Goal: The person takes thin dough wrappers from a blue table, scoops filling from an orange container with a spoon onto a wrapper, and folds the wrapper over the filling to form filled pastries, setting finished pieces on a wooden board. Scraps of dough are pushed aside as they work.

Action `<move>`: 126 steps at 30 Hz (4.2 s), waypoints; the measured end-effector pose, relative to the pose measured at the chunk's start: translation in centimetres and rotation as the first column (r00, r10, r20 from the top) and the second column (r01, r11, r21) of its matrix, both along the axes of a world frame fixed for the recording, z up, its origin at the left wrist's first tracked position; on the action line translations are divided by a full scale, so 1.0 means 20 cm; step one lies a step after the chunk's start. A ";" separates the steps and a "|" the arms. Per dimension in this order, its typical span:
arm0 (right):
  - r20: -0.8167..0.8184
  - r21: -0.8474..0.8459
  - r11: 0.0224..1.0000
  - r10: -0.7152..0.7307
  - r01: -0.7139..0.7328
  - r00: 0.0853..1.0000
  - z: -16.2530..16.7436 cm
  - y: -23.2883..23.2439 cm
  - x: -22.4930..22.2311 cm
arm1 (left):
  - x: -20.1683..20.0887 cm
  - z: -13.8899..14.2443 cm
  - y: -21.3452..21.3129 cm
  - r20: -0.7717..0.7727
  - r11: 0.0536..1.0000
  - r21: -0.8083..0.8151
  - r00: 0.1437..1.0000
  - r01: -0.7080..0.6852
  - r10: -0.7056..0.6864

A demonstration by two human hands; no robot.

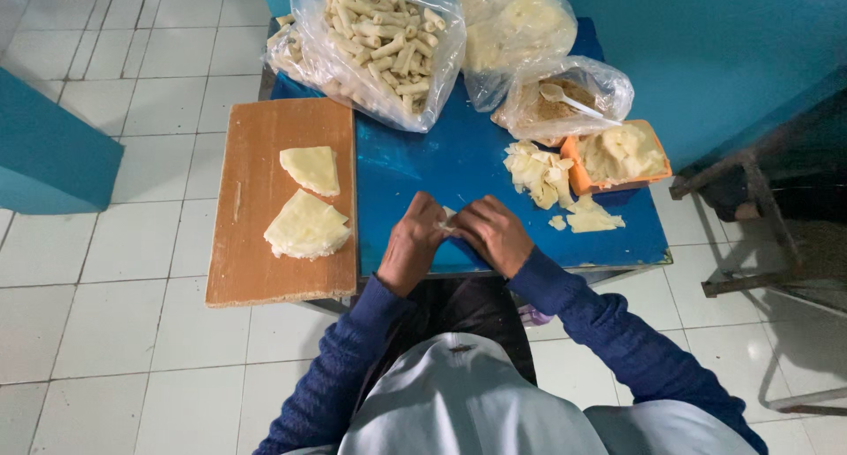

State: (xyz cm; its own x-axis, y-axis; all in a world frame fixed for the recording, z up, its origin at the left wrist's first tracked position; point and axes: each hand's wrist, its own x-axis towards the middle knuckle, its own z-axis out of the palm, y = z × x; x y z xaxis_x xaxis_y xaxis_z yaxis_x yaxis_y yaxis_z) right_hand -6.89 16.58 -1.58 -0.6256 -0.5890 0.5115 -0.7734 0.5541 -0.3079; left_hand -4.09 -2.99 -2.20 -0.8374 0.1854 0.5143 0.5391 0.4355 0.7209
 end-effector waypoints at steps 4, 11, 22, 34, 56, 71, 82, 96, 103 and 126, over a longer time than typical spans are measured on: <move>0.000 -0.041 0.998 -0.042 0.042 0.999 -0.01 -0.02 -0.01 | -0.01 -0.01 -0.01 -0.044 0.998 -0.046 0.998 0.038 -0.040; -0.037 -0.036 0.998 -0.052 0.051 0.998 -0.02 -0.02 -0.01 | -0.04 -0.02 -0.01 0.028 0.998 -0.051 0.999 -0.027 0.028; -0.185 0.033 0.990 -0.130 0.139 0.974 -0.03 -0.06 0.02 | -0.01 0.01 -0.03 -0.013 0.993 -0.084 0.996 -0.087 0.086; -0.268 0.187 0.945 -0.214 0.269 0.939 -0.02 -0.09 0.00 | 0.14 0.08 -0.03 -0.054 0.973 -0.047 0.974 -0.224 0.221; -0.235 -0.238 0.969 0.014 -0.071 0.972 0.60 -0.56 -0.37 | 0.37 0.18 -0.75 0.014 0.797 -0.089 0.799 -0.597 0.601; 0.491 -0.193 0.981 0.127 -0.035 0.862 0.11 -0.98 -0.14 | 0.37 0.12 -0.75 -0.024 0.765 0.012 0.765 -0.643 0.643; 0.005 -0.102 0.980 0.170 -0.169 0.985 0.10 -1.00 0.01 | 0.37 0.11 -0.71 -0.017 0.699 0.181 0.708 -0.692 0.706; 0.706 -0.638 0.763 0.527 0.102 0.473 -0.23 -0.96 -0.41 | 0.41 0.20 -0.55 -0.049 0.746 -0.074 0.749 -0.662 0.661; 0.607 -0.792 0.509 0.719 0.337 0.339 -0.06 -0.74 -0.39 | 0.40 0.24 -0.49 0.045 0.711 0.070 0.714 -0.700 0.698; 0.710 -0.618 0.738 0.376 0.270 0.596 -0.04 -0.17 0.00 | 0.20 -0.03 0.01 0.296 0.495 0.853 0.935 -0.168 -0.193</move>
State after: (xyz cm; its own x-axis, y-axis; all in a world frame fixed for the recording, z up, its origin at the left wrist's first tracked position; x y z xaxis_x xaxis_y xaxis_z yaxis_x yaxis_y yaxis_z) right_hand -6.95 13.20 -2.33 -0.9188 -0.3836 0.0933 -0.0785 -0.0541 -0.9954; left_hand -0.02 -2.74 -2.75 -0.9744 -0.1823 0.1315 0.2069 -0.4992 0.8414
